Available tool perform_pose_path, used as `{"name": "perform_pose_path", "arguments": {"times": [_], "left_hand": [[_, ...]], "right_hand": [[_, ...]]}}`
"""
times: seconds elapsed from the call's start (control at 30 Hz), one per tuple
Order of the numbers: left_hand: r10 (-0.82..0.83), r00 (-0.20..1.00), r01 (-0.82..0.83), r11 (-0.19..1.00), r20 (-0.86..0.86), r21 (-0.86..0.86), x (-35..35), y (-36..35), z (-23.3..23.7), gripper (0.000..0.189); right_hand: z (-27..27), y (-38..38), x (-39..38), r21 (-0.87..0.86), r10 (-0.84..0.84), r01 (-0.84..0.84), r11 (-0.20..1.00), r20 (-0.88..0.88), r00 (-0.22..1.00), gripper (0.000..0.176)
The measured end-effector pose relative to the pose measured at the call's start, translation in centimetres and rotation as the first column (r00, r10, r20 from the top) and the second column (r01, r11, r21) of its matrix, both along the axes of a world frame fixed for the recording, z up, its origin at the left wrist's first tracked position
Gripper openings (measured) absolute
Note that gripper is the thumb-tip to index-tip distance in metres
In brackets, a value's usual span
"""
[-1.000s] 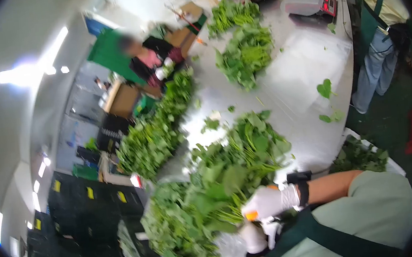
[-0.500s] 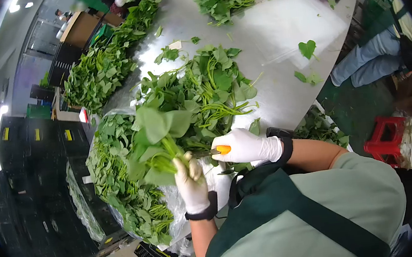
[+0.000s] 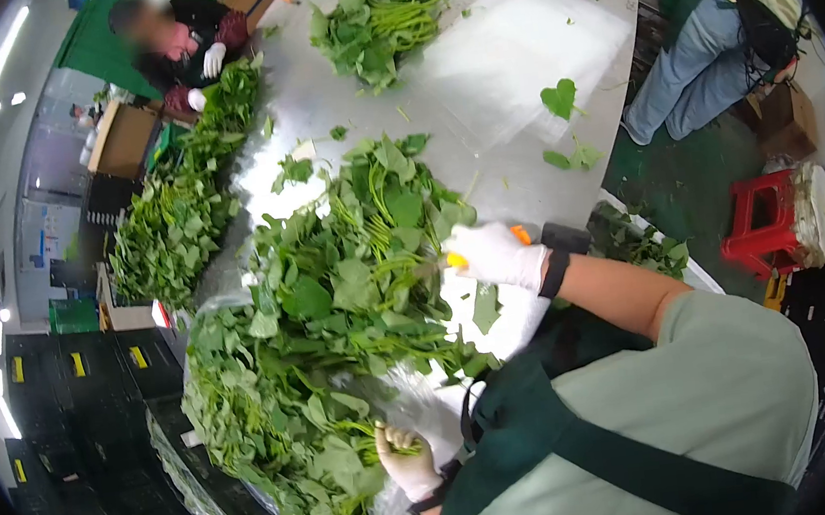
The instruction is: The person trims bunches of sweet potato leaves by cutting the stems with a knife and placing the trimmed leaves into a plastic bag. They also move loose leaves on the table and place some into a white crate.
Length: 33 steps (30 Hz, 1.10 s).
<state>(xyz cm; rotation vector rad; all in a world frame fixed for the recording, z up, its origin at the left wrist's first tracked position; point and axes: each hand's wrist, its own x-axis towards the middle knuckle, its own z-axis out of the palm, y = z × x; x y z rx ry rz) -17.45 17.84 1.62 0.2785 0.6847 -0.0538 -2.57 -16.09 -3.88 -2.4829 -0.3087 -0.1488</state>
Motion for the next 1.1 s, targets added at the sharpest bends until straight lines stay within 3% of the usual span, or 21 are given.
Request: {"name": "perform_pose_path", "arguments": {"times": [0.07,0.13,0.17,0.2,0.23,0.3,0.4,0.43,0.57,0.6,0.67,0.73,0.8,0.93,0.97,1.0,1.07,1.1], "left_hand": [[0.004,0.999,-0.001,0.997,0.042,-0.076,0.4,-0.8,0.2,0.013],[0.005,0.997,-0.006,1.0,0.082,0.022,0.9,-1.8,1.6,0.012],[0.016,0.994,-0.028,0.994,0.106,0.107,0.9,-1.9,2.0,0.012],[0.026,0.992,-0.05,0.98,0.126,0.192,0.8,-1.9,2.5,0.013],[0.013,0.993,-0.037,0.979,0.115,0.203,0.6,-2.0,2.9,0.013],[0.014,0.982,-0.088,0.914,0.186,0.396,0.9,-2.8,3.5,0.014],[0.027,0.985,-0.105,0.881,0.173,0.461,1.9,-4.8,4.9,0.014],[-0.051,0.977,-0.068,0.844,0.205,0.532,2.3,-5.9,5.5,0.015],[-0.166,0.967,0.025,0.818,0.195,0.574,5.5,-9.2,7.0,0.016],[-0.225,0.944,0.056,0.829,0.24,0.557,6.3,-9.8,7.3,0.017],[-0.279,0.934,0.108,0.816,0.224,0.568,7.7,-11.3,8.2,0.017],[-0.304,0.938,0.162,0.808,0.166,0.566,9.0,-12.5,8.8,0.023],[-0.363,0.89,0.236,0.884,0.275,0.403,9.7,-12.1,7.9,0.024],[-0.451,0.865,0.329,0.841,0.22,0.429,10.3,-11.8,7.5,0.021],[-0.397,0.888,0.272,0.859,0.23,0.434,10.4,-11.9,7.5,0.022],[-0.346,0.907,0.216,0.873,0.241,0.438,10.6,-12.3,8.0,0.023],[-0.268,0.933,0.143,0.889,0.242,0.435,10.7,-12.8,9.2,0.021],[-0.282,0.921,0.139,0.881,0.268,0.452,10.8,-12.1,8.5,0.02]], "right_hand": [[-2.5,0.7,0.7,-0.047,0.047,-0.046,0.998,0.017,0.999,0.019],[-0.2,0.3,0.7,0.141,-0.037,0.038,0.989,-0.01,0.999,0.016],[1.3,-0.3,1.0,0.32,0.048,-0.003,0.947,-0.134,0.99,0.015],[3.3,-1.2,1.5,0.495,0.155,-0.017,0.869,-0.239,0.959,0.015],[5.3,-1.6,1.3,0.81,0.374,0.182,0.557,-0.441,0.816,0.015],[8.3,-2.2,1.6,0.877,0.477,0.229,0.423,-0.43,0.767,0.016],[10.3,-1.6,1.6,0.933,0.512,0.228,0.278,-0.345,0.787,0.018],[10.6,-1.1,1.4,0.951,0.524,0.243,0.192,-0.309,0.794,0.02],[11.3,1.2,0.9,0.966,0.607,0.253,0.044,-0.227,0.762,0.023],[11.2,1.9,0.7,0.964,0.606,0.261,0.048,-0.236,0.76,0.025],[12.1,3.0,0.5,0.931,0.551,0.224,0.288,-0.353,0.757,0.027],[11.5,4.2,0.1,0.816,0.366,-0.087,0.572,-0.159,0.917,0.023],[11.8,4.4,-0.2,0.563,0.335,-0.281,0.778,0.007,0.942,0.018],[10.8,4.9,-0.6,0.482,0.356,-0.354,0.801,0.09,0.93,0.019],[10.7,4.9,-0.7,0.53,0.314,-0.368,0.764,0.193,0.93,0.02],[10.7,4.8,-1.0,0.533,0.315,-0.365,0.763,0.186,0.931,0.02],[11.4,3.9,-1.6,0.695,0.243,-0.123,0.709,-0.077,0.967,0.018],[11.9,3.3,-1.7,0.711,0.274,0.004,0.703,-0.276,0.921,0.018]]}}
